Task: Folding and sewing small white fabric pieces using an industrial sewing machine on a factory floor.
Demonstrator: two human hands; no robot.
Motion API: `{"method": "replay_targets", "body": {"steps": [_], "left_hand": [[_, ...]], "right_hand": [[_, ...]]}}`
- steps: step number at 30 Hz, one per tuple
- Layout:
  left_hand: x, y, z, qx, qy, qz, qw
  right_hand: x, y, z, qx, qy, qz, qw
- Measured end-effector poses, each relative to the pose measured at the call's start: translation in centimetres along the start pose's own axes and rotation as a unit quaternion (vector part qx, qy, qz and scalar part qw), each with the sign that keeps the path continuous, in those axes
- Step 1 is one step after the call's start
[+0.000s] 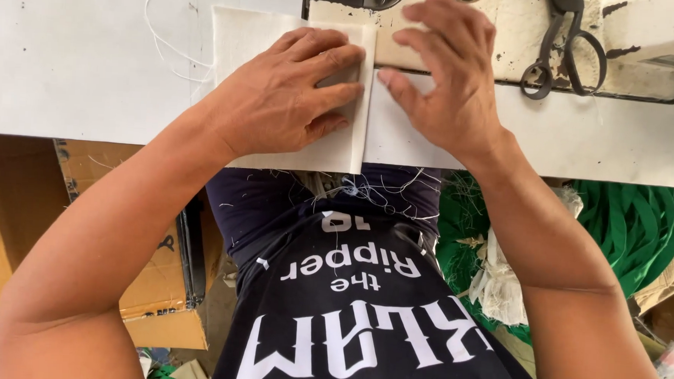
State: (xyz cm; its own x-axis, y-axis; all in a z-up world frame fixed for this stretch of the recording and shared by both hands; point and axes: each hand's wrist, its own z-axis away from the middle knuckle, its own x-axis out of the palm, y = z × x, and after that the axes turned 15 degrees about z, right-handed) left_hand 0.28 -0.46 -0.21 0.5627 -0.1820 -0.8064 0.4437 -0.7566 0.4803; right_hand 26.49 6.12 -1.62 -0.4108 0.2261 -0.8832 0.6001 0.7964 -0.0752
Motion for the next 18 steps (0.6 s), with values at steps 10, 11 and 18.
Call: {"method": "replay_targets", "body": {"steps": [10,11,18], "left_hand": [[-0.1,-2.5,-1.6,0.005,0.007,-0.008,1.0],[-0.2,-2.8,-1.8,0.015,0.016,-0.001,1.0],[-0.2,-3.7,-2.0,0.008,0.019,-0.012,1.0]], "right_hand": [[0.3,0.9,-0.3,-0.047,-0.108,0.02,0.993],[0.4,1.1,-0.5,-0.04,-0.116,0.035,0.992],[0.1,1.3,-2.1,-0.042,-0.114,0.038,0.992]]}}
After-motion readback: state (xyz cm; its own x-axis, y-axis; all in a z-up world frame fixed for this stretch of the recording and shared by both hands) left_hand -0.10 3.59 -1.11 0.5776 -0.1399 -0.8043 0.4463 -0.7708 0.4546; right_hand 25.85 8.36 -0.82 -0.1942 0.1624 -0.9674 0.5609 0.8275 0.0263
